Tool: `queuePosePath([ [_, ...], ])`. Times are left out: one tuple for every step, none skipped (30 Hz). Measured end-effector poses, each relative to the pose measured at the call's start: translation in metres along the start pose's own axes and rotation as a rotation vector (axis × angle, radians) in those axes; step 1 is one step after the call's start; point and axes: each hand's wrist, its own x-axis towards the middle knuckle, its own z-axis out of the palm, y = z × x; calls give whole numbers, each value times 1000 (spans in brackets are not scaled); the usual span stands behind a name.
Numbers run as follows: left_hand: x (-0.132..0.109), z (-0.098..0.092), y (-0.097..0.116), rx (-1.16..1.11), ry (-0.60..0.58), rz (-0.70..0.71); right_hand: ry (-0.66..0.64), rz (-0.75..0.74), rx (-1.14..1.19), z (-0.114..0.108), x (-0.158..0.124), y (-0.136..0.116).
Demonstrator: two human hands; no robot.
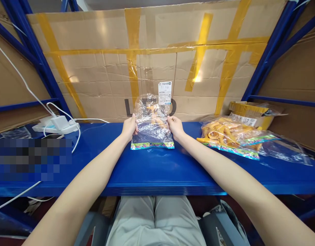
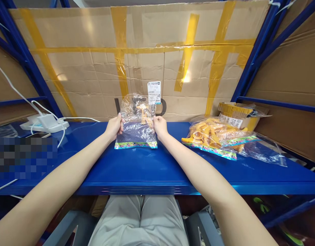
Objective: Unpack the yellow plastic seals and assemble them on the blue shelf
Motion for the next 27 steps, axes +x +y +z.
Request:
queuePosePath([
  [2,0,-3,31,10,25,19,-21,-24,0,0,0],
  [4,-1,-5,61,26,63,28,-31,-43,-1,0,-1],
  [7,-1,-7,90,49,109,28,-34,-57,-2,-1,-2],
  [9,-2,-9,114,75,162,25,-33,-66,-3,-1,-3],
  [12,-2,-11,133,102,215,19,-32,-71,-4,-1,-4],
  [14,-2,-12,145,127,261,10,-32,-74,-5,0,-4],
  [16,-3,-13,153,150,299,0,-34,-74,-6,0,-5],
  [17,-3,-13,156,167,327,-11,-38,-71,-7,0,-6],
  [19,-3,-14,156,181,348,-20,-35,-62,-7,0,-6],
  [20,-3,-14,152,193,364,-31,-22,-48,-7,0,-6],
  [20,-4,-14,147,210,373,-50,2,-31,-6,-1,-6],
  [21,-6,-15,143,228,378,-77,32,-19,-5,-2,-6],
  [22,-7,-15,140,248,380,-112,60,-17,-4,-2,-5],
  [22,-9,-15,139,268,379,-146,77,-27,-3,-3,-4],
  [23,-11,-16,140,284,377,-172,76,-45,-1,-4,-3],
  [24,-12,-16,145,292,375,-186,54,-67,0,-5,-2],
  [24,-14,-16,150,294,374,-183,24,-84,2,-6,-1],
  [25,-15,-17,155,294,373,-168,-2,-90,3,-6,0],
  [26,-15,-17,160,293,372,-148,-15,-88,4,-7,1],
  [26,-15,-17,165,295,370,-132,-15,-82,5,-6,2],
  [26,-15,-17,170,297,367,-119,-3,-78,6,-6,3],
  [27,-14,-17,173,298,363,-104,13,-76,6,-5,4],
  [26,-14,-17,174,298,357,-83,24,-80,6,-4,5],
  [26,-13,-16,172,296,347,-58,25,-88,6,-2,6],
  [25,-12,-16,165,291,335,-32,19,-99,5,-1,7],
  [24,-12,-16,150,283,319,-7,8,-112,5,1,8],
  [23,-12,-15,126,269,295,11,-5,-126,3,2,9],
])
